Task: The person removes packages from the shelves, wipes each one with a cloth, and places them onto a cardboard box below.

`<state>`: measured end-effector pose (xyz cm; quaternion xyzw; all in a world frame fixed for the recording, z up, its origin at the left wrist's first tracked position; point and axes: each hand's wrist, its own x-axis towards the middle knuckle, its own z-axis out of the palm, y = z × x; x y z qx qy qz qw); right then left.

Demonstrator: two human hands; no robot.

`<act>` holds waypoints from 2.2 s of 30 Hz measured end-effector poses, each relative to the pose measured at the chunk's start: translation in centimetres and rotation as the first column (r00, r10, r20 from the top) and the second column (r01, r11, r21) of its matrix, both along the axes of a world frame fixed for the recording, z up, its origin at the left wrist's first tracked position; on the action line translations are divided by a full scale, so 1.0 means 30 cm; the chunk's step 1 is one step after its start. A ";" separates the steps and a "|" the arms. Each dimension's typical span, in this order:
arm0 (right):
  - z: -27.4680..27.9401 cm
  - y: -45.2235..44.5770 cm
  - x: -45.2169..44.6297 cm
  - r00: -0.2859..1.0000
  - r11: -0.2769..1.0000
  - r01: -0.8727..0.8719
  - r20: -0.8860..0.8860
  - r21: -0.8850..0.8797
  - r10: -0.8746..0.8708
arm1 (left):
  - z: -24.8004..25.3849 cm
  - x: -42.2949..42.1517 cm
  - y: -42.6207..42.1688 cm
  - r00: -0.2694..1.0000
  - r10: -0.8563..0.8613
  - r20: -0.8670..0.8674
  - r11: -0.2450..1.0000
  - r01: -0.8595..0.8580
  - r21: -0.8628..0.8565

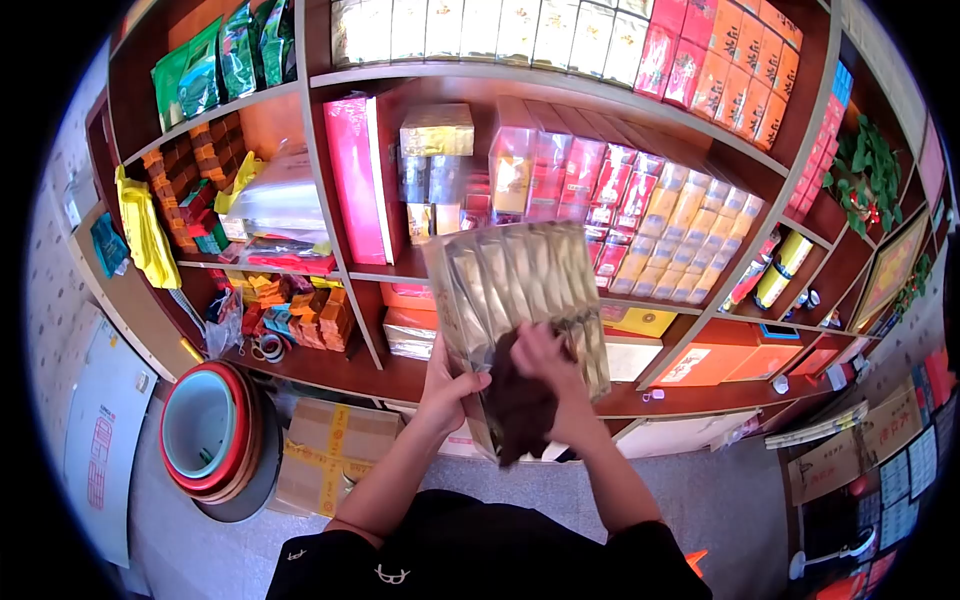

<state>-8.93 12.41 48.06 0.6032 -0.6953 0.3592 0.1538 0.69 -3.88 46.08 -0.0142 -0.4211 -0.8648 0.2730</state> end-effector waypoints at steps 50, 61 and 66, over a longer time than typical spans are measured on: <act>-0.171 -0.597 0.034 0.729 0.962 -0.259 0.670 0.084 0.138 | -0.112 0.602 -0.360 0.778 0.595 -0.199 0.798 -0.602 0.032; -0.049 -0.637 0.433 0.860 0.861 -0.509 -0.023 0.022 0.509 | -0.198 0.543 -0.301 0.757 0.643 -0.119 0.765 -0.627 0.145; -0.371 -0.672 0.319 0.853 0.906 -0.422 0.346 0.017 0.391 | -0.327 0.727 -0.454 0.631 0.772 -0.075 0.634 -0.772 0.042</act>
